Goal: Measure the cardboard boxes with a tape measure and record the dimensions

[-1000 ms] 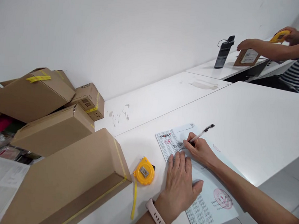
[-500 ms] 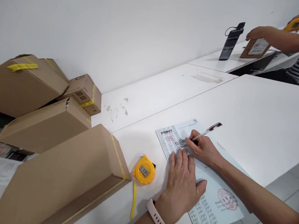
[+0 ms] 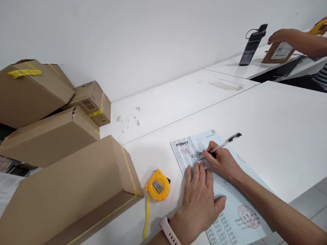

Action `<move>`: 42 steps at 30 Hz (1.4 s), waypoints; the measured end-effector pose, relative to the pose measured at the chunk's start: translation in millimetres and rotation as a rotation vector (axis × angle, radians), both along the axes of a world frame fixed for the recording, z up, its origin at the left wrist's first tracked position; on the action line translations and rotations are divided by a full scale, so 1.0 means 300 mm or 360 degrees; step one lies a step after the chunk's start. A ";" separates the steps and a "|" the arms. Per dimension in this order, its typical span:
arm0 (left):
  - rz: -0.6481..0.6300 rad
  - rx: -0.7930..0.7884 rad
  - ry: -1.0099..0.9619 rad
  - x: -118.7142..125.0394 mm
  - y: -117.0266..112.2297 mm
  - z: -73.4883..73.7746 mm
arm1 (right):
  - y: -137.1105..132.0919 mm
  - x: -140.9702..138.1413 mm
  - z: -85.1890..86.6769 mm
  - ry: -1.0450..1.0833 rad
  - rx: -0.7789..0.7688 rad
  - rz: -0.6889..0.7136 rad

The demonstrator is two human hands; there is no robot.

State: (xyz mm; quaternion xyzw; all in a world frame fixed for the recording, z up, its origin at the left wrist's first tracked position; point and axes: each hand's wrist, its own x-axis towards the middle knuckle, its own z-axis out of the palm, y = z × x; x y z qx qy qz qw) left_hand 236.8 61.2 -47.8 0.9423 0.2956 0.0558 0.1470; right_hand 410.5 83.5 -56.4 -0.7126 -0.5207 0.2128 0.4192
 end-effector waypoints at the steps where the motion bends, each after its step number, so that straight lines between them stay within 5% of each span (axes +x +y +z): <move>1: 0.0000 0.0000 0.0000 0.000 0.000 -0.002 | 0.000 0.000 0.001 -0.0003 0.0000 -0.0005; 7: 0.0016 -0.0010 -0.0040 0.004 -0.010 0.001 | -0.002 0.010 -0.015 0.0032 0.0095 0.0018; 11: 0.0153 0.0088 -0.0091 -0.044 -0.006 0.053 | 0.001 0.034 -0.056 -0.0300 0.0353 0.0123; 15: 0.0599 0.0055 -0.0137 -0.174 0.015 0.107 | 0.014 0.062 -0.113 -0.0699 0.0424 0.0233; 18: 0.0946 -0.0080 -0.0206 -0.261 0.026 0.103 | 0.029 0.071 -0.143 -0.0848 0.0429 0.0259; 21: 0.1081 -0.0147 -0.0288 -0.296 0.031 0.086 | 0.039 0.067 -0.145 -0.0872 0.0462 0.0208; 24: 0.1077 -0.0294 -0.0469 -0.303 0.019 0.098 | 0.030 0.039 -0.092 -0.0816 0.0549 0.0087; 27: 0.0941 -0.0582 -0.0710 -0.325 -0.019 0.149 | -0.011 -0.032 0.028 -0.0531 0.0508 0.0140; 31: 0.0699 -0.1397 -0.1289 -0.395 -0.084 0.244 | -0.098 -0.183 0.221 0.0201 -0.0132 0.0792; 33: 0.0633 -0.1601 -0.1413 -0.441 -0.108 0.290 | -0.136 -0.259 0.288 0.0355 -0.0266 0.1018; 38: 0.0588 -0.1679 -0.1500 -0.571 -0.156 0.360 | -0.176 -0.422 0.344 0.0390 -0.0310 0.1208; 42: 0.0717 -0.1487 -0.1630 -0.705 -0.161 0.418 | -0.142 -0.543 0.401 0.0679 -0.0310 0.1316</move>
